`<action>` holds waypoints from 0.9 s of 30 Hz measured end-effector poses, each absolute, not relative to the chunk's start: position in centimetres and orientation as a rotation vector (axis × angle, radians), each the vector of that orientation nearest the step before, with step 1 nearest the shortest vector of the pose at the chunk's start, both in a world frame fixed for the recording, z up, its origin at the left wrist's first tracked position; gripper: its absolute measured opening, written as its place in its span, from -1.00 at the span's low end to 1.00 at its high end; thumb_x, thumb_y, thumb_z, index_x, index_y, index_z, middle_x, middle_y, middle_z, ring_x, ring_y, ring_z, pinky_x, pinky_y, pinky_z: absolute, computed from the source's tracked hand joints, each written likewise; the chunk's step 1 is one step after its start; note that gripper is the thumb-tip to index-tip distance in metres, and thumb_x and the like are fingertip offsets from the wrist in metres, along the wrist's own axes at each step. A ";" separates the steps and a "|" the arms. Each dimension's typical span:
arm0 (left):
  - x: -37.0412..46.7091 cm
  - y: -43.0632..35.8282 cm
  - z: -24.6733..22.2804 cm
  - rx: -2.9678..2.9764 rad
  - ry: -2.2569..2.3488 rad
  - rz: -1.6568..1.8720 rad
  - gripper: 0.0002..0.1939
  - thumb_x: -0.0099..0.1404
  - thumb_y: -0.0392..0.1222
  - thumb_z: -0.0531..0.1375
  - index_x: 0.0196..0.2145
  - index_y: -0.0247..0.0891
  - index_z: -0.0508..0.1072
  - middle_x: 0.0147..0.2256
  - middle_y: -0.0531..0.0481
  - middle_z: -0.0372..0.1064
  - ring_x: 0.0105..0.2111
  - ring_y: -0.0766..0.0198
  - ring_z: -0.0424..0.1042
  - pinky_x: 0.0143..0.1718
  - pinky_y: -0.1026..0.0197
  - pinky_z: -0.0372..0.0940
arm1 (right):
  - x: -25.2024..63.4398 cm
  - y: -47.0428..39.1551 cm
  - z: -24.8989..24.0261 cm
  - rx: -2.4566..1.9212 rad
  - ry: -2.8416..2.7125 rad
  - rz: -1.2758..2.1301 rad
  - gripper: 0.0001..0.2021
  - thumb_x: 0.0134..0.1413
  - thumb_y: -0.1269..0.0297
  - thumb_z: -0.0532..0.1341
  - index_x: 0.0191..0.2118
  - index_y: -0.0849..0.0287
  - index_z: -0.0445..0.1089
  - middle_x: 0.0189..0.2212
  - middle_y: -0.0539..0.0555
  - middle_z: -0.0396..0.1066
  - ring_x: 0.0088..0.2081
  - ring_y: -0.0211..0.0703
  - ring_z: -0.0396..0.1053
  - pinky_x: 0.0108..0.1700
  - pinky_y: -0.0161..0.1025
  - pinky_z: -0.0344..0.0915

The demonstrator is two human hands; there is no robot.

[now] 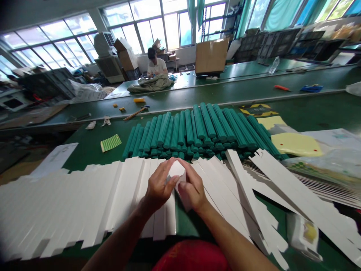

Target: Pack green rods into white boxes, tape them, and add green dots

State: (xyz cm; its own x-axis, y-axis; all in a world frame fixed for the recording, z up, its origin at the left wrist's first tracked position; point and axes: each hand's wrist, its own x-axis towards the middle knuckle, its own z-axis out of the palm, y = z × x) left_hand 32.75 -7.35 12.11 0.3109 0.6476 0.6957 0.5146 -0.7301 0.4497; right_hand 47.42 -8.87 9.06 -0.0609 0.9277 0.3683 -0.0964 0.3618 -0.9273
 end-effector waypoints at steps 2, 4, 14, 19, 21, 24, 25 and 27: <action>32.5 -7.3 12.7 2.465 1.057 1.378 -0.58 0.38 -0.26 0.09 0.17 -0.37 0.25 0.01 -0.29 0.39 0.04 0.10 0.40 0.04 0.02 0.39 | 47.3 -9.2 8.8 -0.921 -1.504 0.929 -0.37 0.04 0.33 0.16 0.27 0.15 0.10 0.23 0.18 0.18 0.21 0.09 0.19 0.25 0.04 0.12; 32.3 -7.4 13.3 2.466 1.029 1.373 -0.62 0.38 -0.29 0.08 0.13 -0.37 0.30 -0.02 -0.27 0.42 0.02 0.13 0.42 0.03 0.04 0.40 | 46.9 -9.4 9.0 -0.998 -1.577 0.829 -0.35 0.06 0.33 0.17 0.29 0.16 0.03 0.19 0.23 0.21 0.17 0.07 0.26 0.20 0.04 0.20; 31.9 -8.1 16.2 2.524 1.071 1.104 -0.69 0.40 -0.30 0.03 0.04 -0.40 0.39 -0.07 -0.22 0.47 -0.03 0.18 0.46 0.03 0.11 0.41 | 46.5 -9.5 9.6 -1.070 -1.743 0.569 -0.37 0.07 0.36 0.16 0.26 0.12 -0.05 0.11 0.23 0.26 0.12 0.02 0.30 0.13 0.02 0.32; 32.2 -8.3 16.9 2.736 1.193 0.914 -0.68 0.41 -0.27 -0.01 0.00 -0.43 0.41 -0.06 -0.27 0.47 -0.03 0.08 0.48 0.01 0.00 0.44 | 46.6 -9.5 9.1 -1.061 -1.758 0.556 -0.37 0.07 0.32 0.17 0.24 0.16 -0.06 0.11 0.28 0.24 0.11 0.05 0.30 0.12 0.04 0.32; 32.4 -8.3 17.1 2.861 1.129 0.917 -0.68 0.41 -0.29 -0.03 -0.03 -0.44 0.43 -0.04 -0.29 0.47 0.00 0.06 0.46 0.02 -0.01 0.43 | 46.7 -9.5 9.2 -1.052 -1.763 0.569 -0.37 0.08 0.30 0.16 0.24 0.19 -0.06 0.11 0.30 0.23 0.11 0.05 0.30 0.11 0.03 0.32; 32.8 -8.1 17.0 2.955 1.050 0.902 -0.67 0.41 -0.32 -0.05 -0.04 -0.47 0.43 0.00 -0.31 0.45 0.05 0.07 0.43 0.05 0.03 0.41 | 46.8 -9.5 9.3 -1.035 -1.757 0.578 -0.39 0.07 0.30 0.16 0.22 0.21 -0.05 0.10 0.30 0.24 0.11 0.05 0.29 0.12 0.02 0.31; 33.0 -8.1 16.9 2.963 1.069 0.896 -0.66 0.41 -0.32 -0.06 -0.03 -0.49 0.42 0.01 -0.33 0.44 0.06 0.07 0.43 0.06 0.03 0.41 | 46.9 -9.5 9.4 -1.035 -1.750 0.584 -0.40 0.07 0.30 0.16 0.22 0.21 -0.04 0.09 0.30 0.25 0.11 0.04 0.29 0.12 0.01 0.31; 33.2 -8.0 16.6 2.979 1.114 0.899 -0.65 0.42 -0.31 -0.06 -0.01 -0.55 0.41 0.03 -0.39 0.41 0.08 0.04 0.41 0.07 0.03 0.40 | 47.1 -9.4 9.4 -1.042 -1.735 0.609 -0.42 0.08 0.30 0.16 0.20 0.21 -0.03 0.07 0.29 0.26 0.09 0.03 0.31 0.10 -0.01 0.32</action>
State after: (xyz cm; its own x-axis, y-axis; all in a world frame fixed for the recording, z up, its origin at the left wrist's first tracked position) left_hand 33.22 -8.02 16.56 0.6273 0.5593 0.5419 0.6481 -0.7608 0.0351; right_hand 47.09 -9.42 9.41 -0.1482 0.8603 0.4877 0.3668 0.5058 -0.7808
